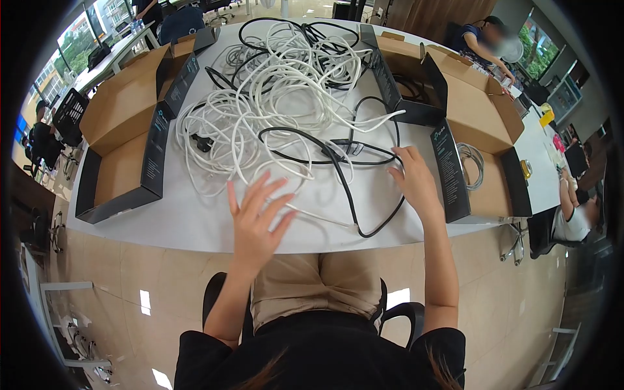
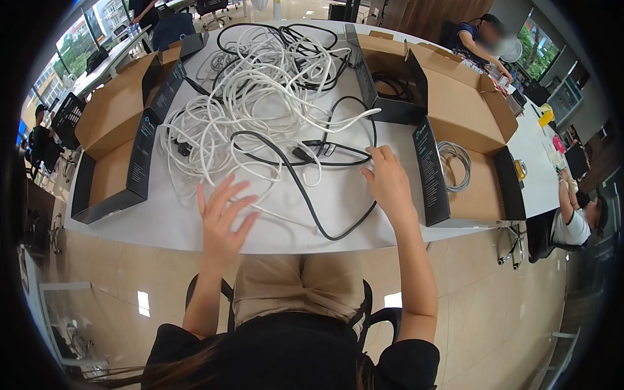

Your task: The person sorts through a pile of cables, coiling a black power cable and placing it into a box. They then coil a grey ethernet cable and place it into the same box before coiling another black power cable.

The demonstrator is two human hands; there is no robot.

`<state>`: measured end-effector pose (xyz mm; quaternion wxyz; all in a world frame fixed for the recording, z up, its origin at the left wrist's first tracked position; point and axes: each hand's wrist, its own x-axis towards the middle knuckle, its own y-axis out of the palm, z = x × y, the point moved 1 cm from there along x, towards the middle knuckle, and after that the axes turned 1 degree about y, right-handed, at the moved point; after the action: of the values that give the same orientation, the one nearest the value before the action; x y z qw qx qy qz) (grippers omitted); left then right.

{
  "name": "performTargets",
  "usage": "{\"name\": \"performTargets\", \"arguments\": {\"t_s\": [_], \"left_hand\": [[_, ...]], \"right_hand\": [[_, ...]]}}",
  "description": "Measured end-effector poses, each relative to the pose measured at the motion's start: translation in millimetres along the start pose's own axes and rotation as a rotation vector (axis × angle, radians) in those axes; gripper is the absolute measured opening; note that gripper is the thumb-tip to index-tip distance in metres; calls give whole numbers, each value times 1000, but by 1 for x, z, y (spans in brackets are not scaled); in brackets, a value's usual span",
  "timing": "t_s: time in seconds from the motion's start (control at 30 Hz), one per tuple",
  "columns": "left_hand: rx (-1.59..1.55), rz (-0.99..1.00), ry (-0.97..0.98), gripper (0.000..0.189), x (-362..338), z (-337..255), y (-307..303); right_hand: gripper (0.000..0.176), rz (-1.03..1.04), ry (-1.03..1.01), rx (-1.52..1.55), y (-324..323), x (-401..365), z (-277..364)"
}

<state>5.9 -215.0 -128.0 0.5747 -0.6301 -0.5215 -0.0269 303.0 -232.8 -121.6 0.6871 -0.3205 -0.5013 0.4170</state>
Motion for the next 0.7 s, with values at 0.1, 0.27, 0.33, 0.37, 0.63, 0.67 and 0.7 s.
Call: {"name": "performTargets", "arguments": {"t_s": [0.1,0.27,0.33,0.37,0.63,0.67,0.7], "left_hand": [[-178,-26,-26,31,2,-36,3],[-350,15,-127,25,12,-62,23],[-456,99,-173,22,11,-56,30],[-531,107,-225,14,12,-54,30],[-1241,-70,-534,21,2,-33,27],[-1264,-65,-545,22,1,-32,25],[-1288,-61,-555,24,1,-30,20]], "right_hand": [[23,126,-12,-62,4,4,9],[12,74,-9,-48,1,-2,16],[11,-109,33,-41,-9,-4,14],[12,-197,54,-35,-15,-6,13],[17,-260,58,422,-65,-25,22],[18,-238,-6,443,-69,-26,27],[17,-158,-119,390,-74,-26,32]]}}
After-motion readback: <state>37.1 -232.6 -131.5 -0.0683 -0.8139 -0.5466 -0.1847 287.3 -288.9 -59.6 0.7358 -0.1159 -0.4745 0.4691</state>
